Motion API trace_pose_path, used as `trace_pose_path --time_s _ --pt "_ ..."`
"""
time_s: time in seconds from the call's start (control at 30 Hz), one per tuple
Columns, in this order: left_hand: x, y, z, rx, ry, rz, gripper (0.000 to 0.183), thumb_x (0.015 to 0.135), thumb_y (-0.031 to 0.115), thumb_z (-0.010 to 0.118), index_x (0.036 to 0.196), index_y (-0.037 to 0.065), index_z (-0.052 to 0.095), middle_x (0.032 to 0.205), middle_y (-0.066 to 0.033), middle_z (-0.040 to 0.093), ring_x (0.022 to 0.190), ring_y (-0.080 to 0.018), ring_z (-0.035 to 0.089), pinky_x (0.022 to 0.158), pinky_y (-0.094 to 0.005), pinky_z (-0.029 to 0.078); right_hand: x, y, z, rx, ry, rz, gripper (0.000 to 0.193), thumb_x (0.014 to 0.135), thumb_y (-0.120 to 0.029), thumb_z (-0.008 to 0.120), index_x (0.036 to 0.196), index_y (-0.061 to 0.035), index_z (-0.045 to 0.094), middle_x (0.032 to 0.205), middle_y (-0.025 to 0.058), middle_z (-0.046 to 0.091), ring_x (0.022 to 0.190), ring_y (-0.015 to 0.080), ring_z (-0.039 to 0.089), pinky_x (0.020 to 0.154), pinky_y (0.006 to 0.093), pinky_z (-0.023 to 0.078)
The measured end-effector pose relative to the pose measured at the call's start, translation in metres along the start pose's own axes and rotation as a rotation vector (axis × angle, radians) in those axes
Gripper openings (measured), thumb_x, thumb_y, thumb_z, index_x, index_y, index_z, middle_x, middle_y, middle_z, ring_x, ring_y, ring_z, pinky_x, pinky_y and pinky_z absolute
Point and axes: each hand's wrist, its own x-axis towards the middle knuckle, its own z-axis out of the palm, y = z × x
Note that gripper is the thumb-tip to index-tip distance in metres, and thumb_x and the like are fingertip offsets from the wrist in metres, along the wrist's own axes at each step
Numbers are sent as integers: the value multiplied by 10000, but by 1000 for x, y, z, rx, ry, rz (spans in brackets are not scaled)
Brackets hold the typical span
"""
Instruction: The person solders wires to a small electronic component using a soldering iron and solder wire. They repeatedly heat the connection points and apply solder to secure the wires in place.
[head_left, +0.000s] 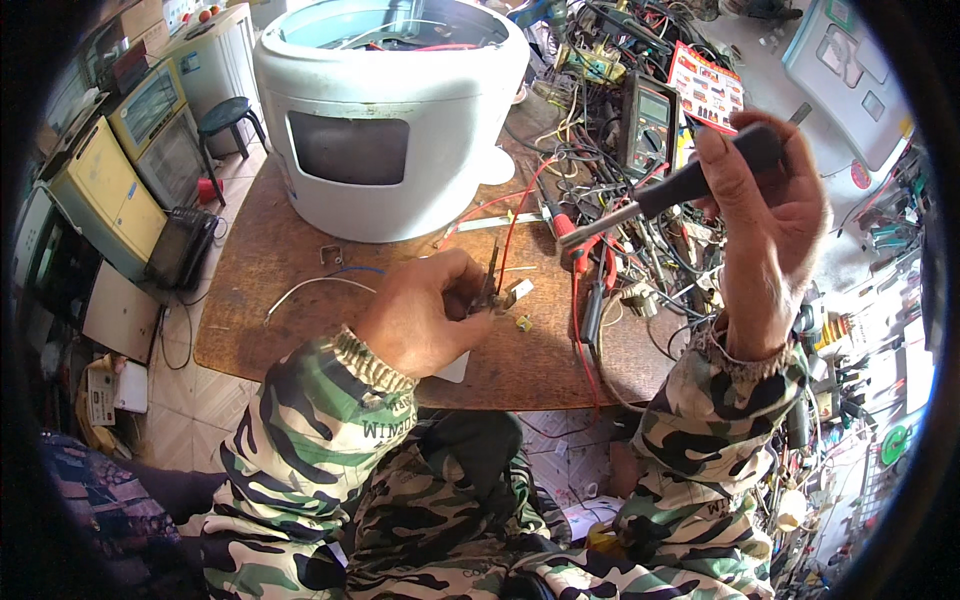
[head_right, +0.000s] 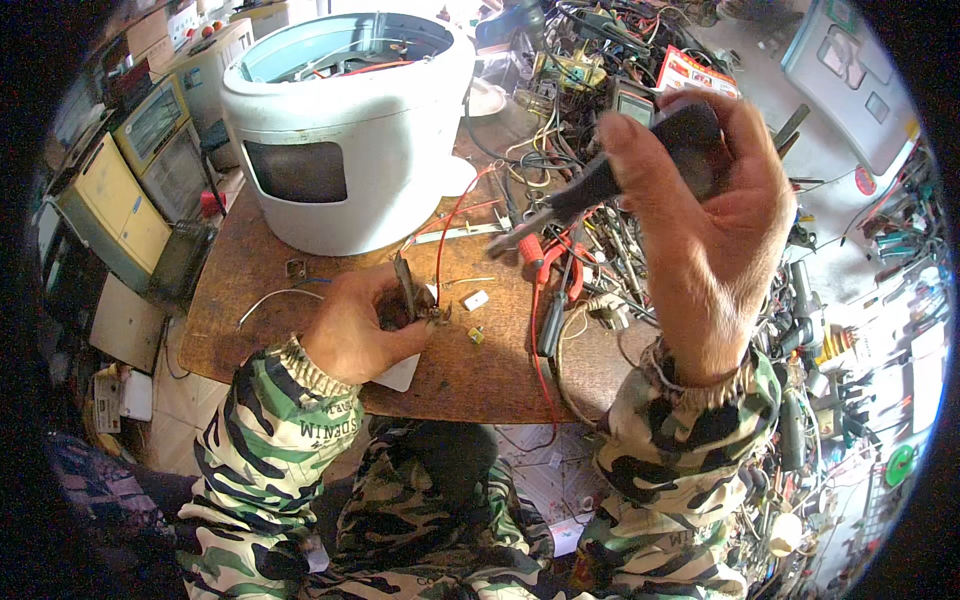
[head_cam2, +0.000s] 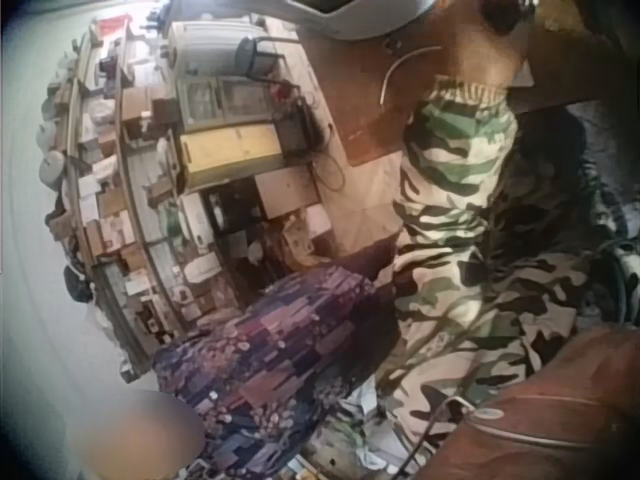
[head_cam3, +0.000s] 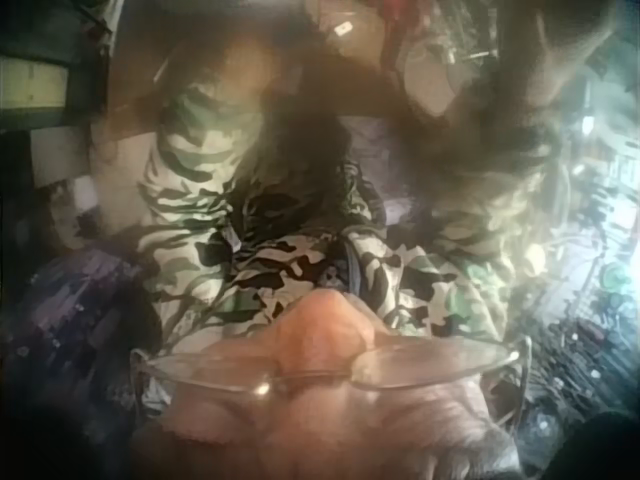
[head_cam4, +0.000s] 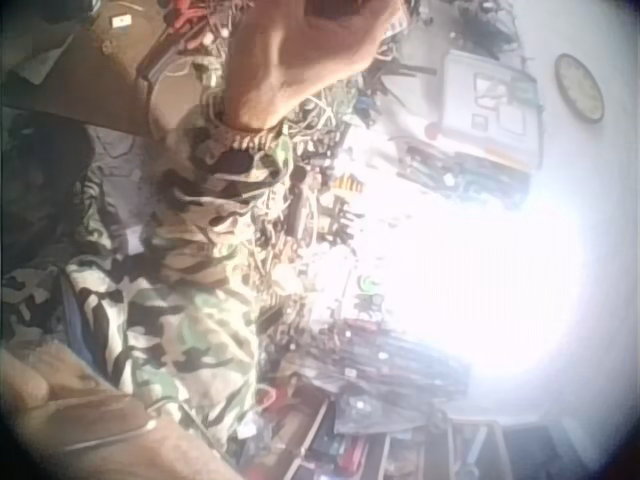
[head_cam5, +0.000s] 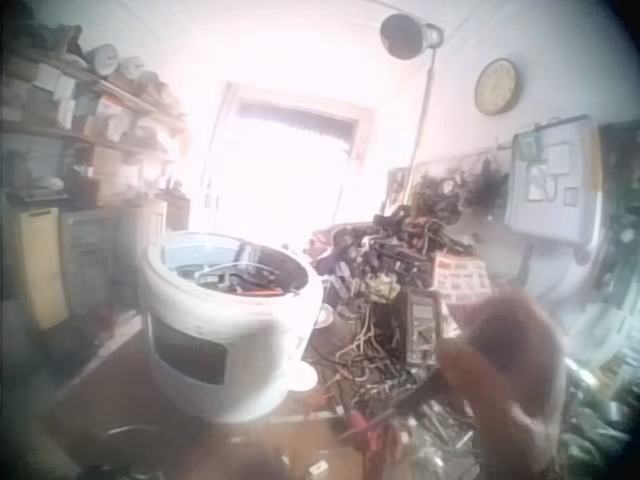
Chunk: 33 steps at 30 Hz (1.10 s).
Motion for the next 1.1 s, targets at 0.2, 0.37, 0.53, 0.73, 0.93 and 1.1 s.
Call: trace_pose_path --time_s 0.2,0.37,0.53,0.73,0.93,1.1 --pt "8 -5 5 -7 -58 42 263 798 108 760 1001 -17 649 814 -121 726 738 -182 719 678 -324 571 -34 104 -17 131 56 329 316 908 -197 807 986 17 587 883 83 681 673 113 623 592 256 540" --pt "11 -2 3 69 -86 23 275 785 77 770 1014 -21 655 853 -127 727 767 -194 722 699 -327 575 -71 160 -8 14 -7 296 286 819 -59 817 944 9 569 919 81 686 776 88 594 674 247 509" --pt "7 6 2 103 -51 92 289 786 22 761 1067 -17 705 891 -93 736 798 -134 701 736 -295 564 -83 157 3 -346 -195 -18 244 750 -38 818 847 3 597 870 139 642 777 318 654 694 391 519" --pt "0 10 0 89 13 -9 233 838 74 775 1025 -41 695 878 -184 748 798 -238 749 684 -339 582 -80 155 0 -239 -170 -5 210 787 -70 798 910 13 650 910 159 661 831 340 669 744 381 526" --pt "4 2 -12 -254 21 35 168 960 72 702 1080 -46 707 919 -1 714 809 -48 614 726 -231 524 -75 107 -10 -134 -240 101 170 823 -67 767 939 20 679 850 154 674 801 281 689 717 363 530" --pt "3 -10 -22 -465 48 54 193 973 106 708 1099 -40 704 954 -18 719 845 -58 634 755 -229 532 -94 61 11 105 -461 171 191 850 -87 781 971 31 692 916 156 717 853 256 719 747 351 558"
